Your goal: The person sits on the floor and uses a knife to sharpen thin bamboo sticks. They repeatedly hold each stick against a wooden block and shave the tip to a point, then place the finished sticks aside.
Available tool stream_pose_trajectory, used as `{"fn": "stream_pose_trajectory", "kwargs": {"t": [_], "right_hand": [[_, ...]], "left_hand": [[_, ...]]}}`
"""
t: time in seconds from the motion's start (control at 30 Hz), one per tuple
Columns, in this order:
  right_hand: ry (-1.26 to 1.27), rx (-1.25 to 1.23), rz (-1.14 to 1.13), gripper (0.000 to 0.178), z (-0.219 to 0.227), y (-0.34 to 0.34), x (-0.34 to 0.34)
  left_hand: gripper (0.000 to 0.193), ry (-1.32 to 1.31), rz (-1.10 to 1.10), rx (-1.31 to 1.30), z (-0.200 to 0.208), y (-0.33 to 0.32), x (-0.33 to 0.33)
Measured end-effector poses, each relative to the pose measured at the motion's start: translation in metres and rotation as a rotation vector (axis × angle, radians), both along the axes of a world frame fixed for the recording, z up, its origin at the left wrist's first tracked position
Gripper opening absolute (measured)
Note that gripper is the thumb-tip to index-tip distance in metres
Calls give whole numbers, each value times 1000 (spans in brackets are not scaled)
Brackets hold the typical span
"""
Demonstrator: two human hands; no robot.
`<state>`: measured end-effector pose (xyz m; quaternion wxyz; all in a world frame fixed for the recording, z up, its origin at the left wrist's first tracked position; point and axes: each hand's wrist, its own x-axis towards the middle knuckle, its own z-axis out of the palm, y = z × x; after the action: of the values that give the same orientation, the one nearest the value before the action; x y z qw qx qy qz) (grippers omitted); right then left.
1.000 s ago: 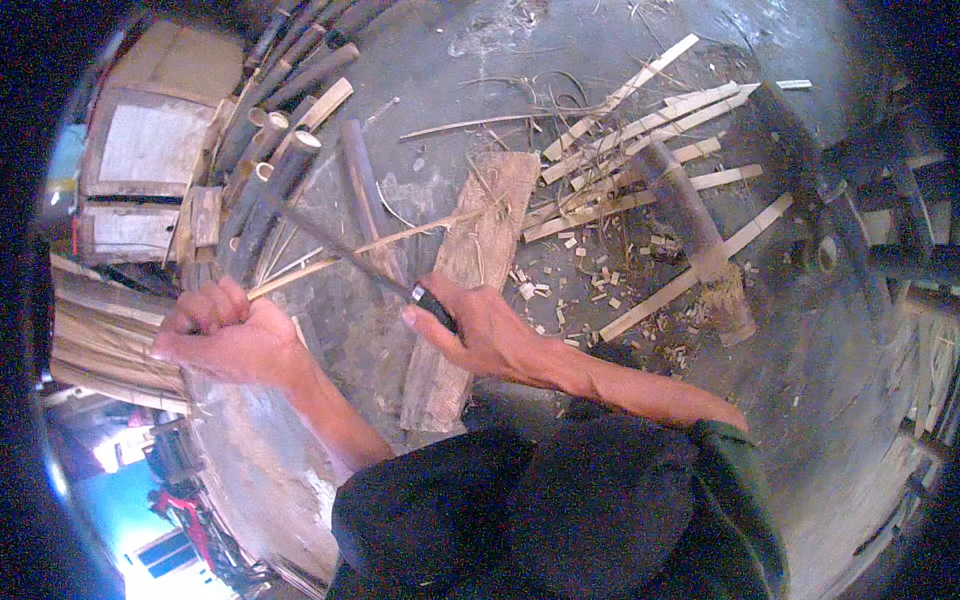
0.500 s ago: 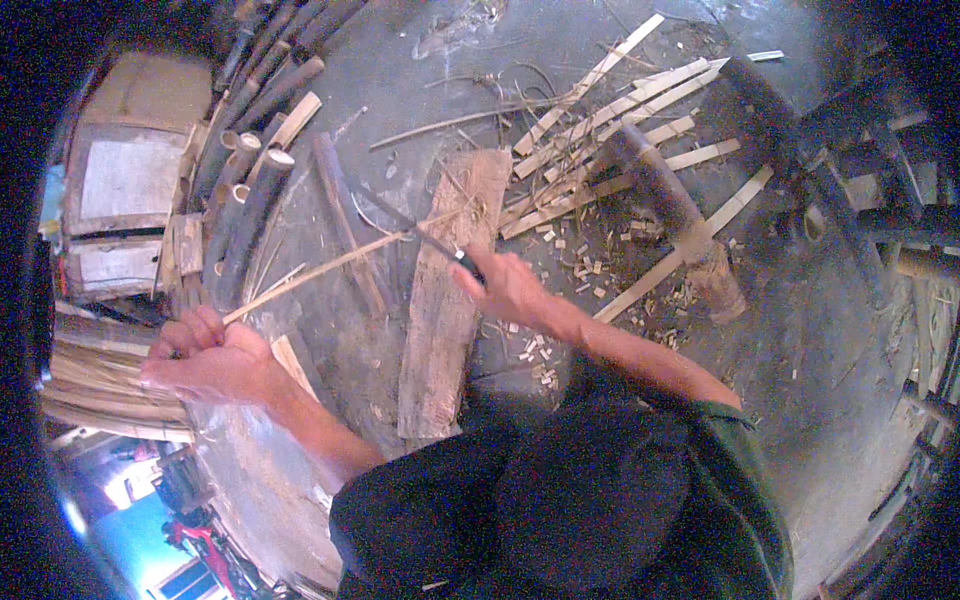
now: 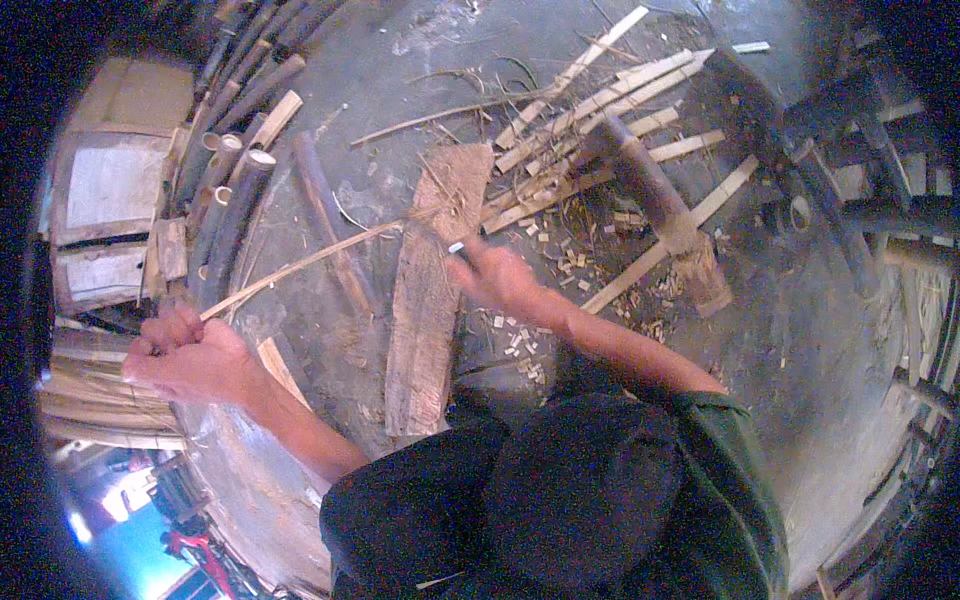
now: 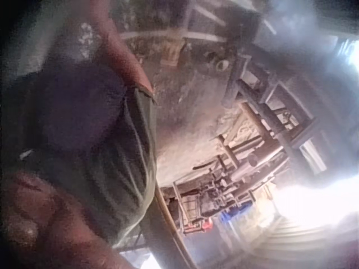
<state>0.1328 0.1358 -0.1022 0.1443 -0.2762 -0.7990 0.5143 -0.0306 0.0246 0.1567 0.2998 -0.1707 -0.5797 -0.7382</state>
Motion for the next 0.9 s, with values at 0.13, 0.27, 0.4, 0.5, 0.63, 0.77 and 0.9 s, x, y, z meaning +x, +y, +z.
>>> {"fn": "stream_pose_trajectory", "kwargs": {"t": [0.13,0.27,0.4,0.5,0.63,0.77,0.9], "right_hand": [[-12,-45,38,30,3,7,-1],[7,98,56,33,-9,-6,18],[-66,-51,-6,35,-18,7,5],[15,-182,114,33,56,-7,8],[250,-222,294,32,126,-26,-3],[327,-180,422,39,142,-47,-17],[152,45,309,39,92,-45,-14]], "left_hand": [[45,11,-60,89,0,-1,-7],[44,-1,-48,-6,-3,-12,-5],[44,-25,-89,20,7,-3,4],[46,-33,-91,38,6,-1,3],[46,1,-184,130,-4,-1,10],[51,30,-26,69,5,-1,23],[53,5,64,43,3,1,14]]}}
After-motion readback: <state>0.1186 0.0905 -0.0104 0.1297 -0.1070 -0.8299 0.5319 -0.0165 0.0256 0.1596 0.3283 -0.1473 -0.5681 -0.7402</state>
